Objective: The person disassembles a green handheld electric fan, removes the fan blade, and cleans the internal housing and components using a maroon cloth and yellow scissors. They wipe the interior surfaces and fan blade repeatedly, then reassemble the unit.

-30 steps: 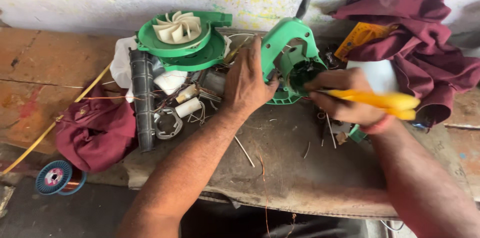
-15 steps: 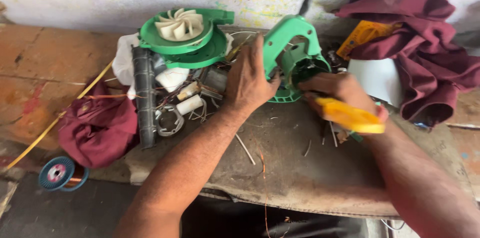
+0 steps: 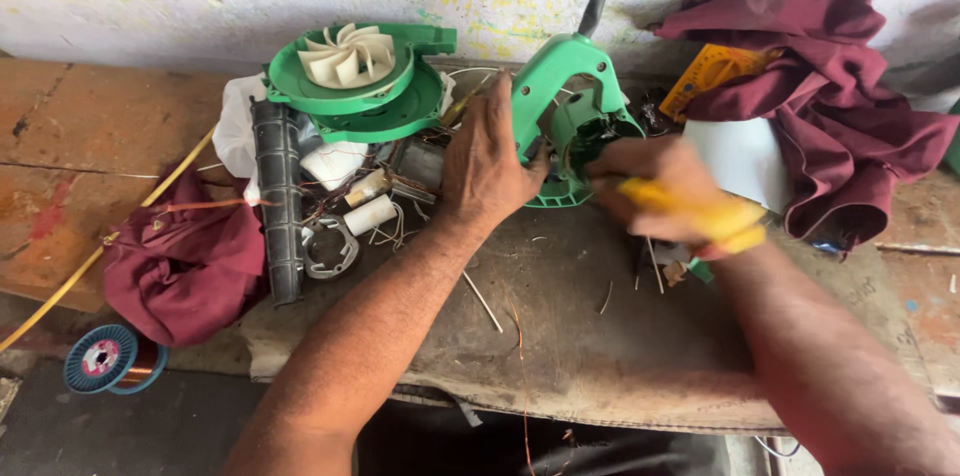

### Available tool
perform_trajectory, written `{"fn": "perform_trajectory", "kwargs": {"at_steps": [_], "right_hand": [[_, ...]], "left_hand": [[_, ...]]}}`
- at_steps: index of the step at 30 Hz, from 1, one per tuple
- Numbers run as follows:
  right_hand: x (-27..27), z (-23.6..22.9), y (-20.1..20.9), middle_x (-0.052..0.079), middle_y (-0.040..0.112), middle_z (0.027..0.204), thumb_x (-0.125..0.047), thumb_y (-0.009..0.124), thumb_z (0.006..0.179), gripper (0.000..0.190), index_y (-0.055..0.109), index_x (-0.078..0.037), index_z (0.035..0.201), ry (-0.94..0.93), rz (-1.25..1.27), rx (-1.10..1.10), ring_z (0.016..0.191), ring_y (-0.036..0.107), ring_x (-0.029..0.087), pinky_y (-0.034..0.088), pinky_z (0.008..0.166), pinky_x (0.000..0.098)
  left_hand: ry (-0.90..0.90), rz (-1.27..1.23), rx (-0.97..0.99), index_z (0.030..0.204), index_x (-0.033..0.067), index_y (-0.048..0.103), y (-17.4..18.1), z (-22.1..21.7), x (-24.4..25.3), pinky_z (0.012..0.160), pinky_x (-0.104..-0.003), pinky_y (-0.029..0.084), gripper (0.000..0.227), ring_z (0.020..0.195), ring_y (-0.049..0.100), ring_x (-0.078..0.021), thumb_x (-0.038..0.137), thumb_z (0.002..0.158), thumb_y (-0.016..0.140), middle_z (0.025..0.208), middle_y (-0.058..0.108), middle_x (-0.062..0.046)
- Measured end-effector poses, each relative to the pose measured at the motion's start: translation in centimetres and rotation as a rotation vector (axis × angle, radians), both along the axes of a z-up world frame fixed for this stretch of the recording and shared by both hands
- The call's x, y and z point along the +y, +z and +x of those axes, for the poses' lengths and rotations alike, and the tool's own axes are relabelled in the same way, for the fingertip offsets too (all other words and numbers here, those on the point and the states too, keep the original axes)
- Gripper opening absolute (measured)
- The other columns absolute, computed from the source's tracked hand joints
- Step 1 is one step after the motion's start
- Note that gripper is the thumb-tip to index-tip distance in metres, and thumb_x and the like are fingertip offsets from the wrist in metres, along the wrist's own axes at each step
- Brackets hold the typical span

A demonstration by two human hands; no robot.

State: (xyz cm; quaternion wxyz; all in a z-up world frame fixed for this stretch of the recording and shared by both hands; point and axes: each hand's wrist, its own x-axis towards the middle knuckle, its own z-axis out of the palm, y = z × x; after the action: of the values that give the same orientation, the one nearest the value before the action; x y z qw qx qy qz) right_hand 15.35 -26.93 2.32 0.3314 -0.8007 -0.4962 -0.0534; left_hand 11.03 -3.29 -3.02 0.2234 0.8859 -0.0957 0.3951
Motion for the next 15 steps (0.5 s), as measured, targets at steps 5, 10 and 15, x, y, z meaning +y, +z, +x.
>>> {"fn": "perform_trajectory", "kwargs": {"at_steps": [5,10,15], "right_hand": [[-3.5,-0.2,1.0,0.011,0.073,0.081,-0.004,0.066,0.093,0.01,0.07,0.002,0.099,-0.048,0.36,0.298,0.065,0.071,0.011,0.056,0.056,0.027],[-3.4,-0.4,1.1,0.01,0.071,0.073,-0.003,0.07,0.083,0.014,0.072,0.001,0.096,-0.044,0.208,0.099,0.06,0.067,0.013,0.05,0.055,0.0274],[-2.4,-1.0,1.0,0.01,0.074,0.082,-0.007,0.073,0.082,0.012,0.072,-0.002,0.092,0.018,0.093,0.083,0.068,0.072,0.017,0.054,0.06,0.0284]], "left_hand": [[0.036,0.012,0.005,0.152,-0.0033,0.022,-0.1,0.1,0.2,0.092,-0.048,0.059,0.102,0.111,0.063,-0.0427,0.02,0.077,0.086,0.126,0.053,-0.03],[0.004,0.015,0.058,0.152,-0.0054,0.017,-0.6,0.5,0.4,0.088,-0.046,0.06,0.106,0.11,0.063,-0.0414,0.022,0.077,0.086,0.126,0.049,-0.033],[0.014,0.039,0.04,0.151,-0.0048,0.017,-0.8,0.6,0.5,0.089,-0.047,0.06,0.105,0.111,0.063,-0.0425,0.022,0.077,0.087,0.125,0.049,-0.033]]}}
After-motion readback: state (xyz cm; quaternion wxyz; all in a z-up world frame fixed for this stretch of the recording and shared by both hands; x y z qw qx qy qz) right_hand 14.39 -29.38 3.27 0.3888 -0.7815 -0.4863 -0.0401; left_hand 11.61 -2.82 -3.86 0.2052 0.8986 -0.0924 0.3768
